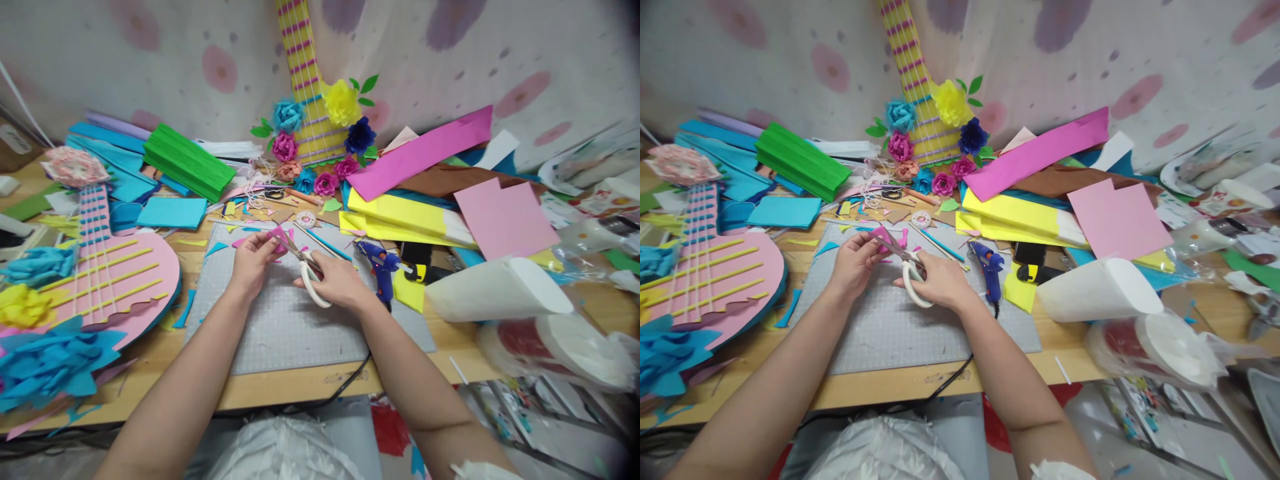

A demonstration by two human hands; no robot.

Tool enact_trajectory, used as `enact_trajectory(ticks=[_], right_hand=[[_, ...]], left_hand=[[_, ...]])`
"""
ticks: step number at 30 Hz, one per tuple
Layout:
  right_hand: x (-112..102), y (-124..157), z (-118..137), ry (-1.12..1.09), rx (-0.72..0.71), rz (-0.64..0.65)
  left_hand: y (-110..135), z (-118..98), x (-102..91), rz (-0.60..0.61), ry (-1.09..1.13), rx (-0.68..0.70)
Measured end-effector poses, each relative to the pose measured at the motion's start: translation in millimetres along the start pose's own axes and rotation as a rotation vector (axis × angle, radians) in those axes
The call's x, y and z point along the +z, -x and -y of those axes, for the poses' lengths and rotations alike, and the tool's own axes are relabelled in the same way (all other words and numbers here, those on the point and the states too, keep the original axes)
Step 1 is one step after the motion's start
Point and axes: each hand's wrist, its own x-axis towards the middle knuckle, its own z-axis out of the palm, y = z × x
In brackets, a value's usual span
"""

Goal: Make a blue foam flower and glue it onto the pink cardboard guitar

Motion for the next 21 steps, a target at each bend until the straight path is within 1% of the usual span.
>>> enact_trajectory(ticks=[6,9,12,17,21], right_hand=[[4.2,-1.3,-1.1,0.006,-0.013,-0.031],[6.5,-1.4,-1.2,-0.016,-0.021,-0.018],[8.9,-0.7,1.4,-0.031,-0.013,-0.012],[15.3,-0.9,8.2,0.003,0.001,-0.067],[18.8,-1.8,10.6,0.015,-0.006,-0.094]], left_hand=[[-0.7,-0.1,0.0,0.009,0.036,-0.010],[-0.6,-0.5,0.3,-0.002,0.079,-0.023],[-1.6,0.6,-0.1,-0.023,0.159,-0.035],[-3.6,6.9,-1.4,-0.064,0.349,-0.087],[-1.1,8.8,0.6,-0.052,0.359,-0.094]])
